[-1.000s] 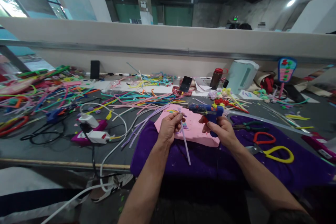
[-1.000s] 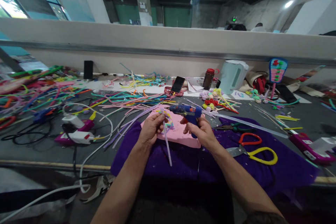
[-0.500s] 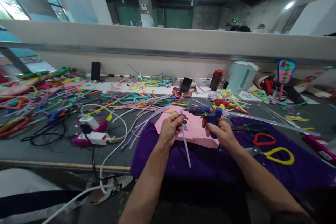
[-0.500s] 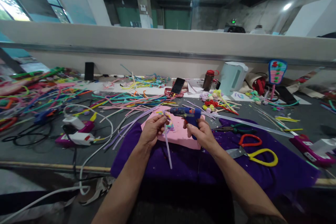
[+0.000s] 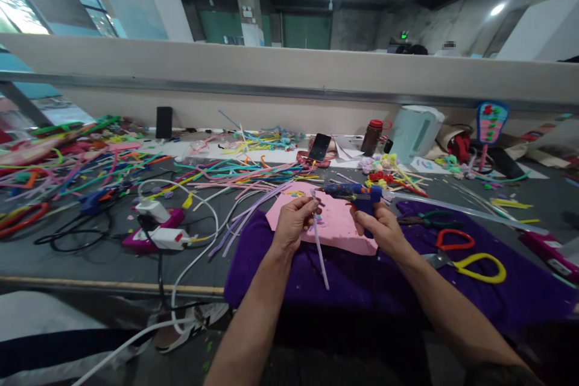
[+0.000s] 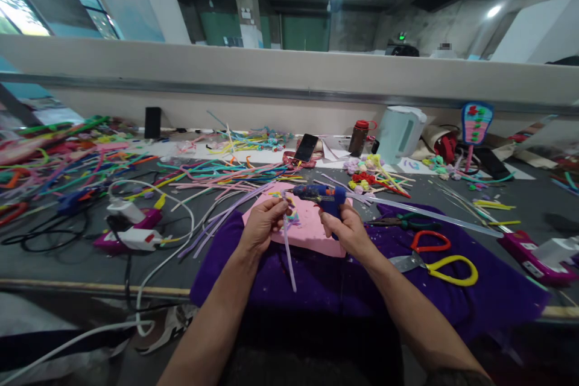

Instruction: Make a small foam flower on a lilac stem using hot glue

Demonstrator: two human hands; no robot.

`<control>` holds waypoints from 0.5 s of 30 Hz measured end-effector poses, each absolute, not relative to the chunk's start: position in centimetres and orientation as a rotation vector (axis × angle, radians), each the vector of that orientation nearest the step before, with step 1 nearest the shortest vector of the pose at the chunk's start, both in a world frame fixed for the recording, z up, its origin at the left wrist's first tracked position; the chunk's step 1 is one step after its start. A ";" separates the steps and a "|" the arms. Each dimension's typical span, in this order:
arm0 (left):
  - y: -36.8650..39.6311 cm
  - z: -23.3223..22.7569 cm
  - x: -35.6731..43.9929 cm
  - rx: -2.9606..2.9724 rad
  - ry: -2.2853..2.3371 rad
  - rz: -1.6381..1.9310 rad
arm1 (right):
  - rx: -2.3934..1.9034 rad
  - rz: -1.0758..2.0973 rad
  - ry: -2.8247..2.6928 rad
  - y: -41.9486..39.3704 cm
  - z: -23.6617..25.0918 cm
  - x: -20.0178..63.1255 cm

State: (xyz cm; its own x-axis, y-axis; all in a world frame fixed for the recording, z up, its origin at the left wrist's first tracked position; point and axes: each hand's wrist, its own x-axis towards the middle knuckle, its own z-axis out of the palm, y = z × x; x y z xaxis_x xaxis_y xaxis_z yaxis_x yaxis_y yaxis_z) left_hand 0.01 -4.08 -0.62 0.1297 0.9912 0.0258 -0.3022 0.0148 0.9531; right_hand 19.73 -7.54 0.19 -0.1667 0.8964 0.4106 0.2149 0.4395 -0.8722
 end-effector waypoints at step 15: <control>-4.0 -0.9 0.1 1.079 0.872 1.236 | -1.008 0.784 -1.660 -7.4 -0.1 20.0</control>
State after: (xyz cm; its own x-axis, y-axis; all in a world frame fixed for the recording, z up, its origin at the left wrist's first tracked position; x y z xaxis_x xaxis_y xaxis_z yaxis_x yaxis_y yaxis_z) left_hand 0.06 -3.99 -0.92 0.1492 0.9877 0.0458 -0.2880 -0.0009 0.9576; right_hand 20.01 -7.44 -0.06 -0.1524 0.8966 0.4158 0.2479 0.4419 -0.8621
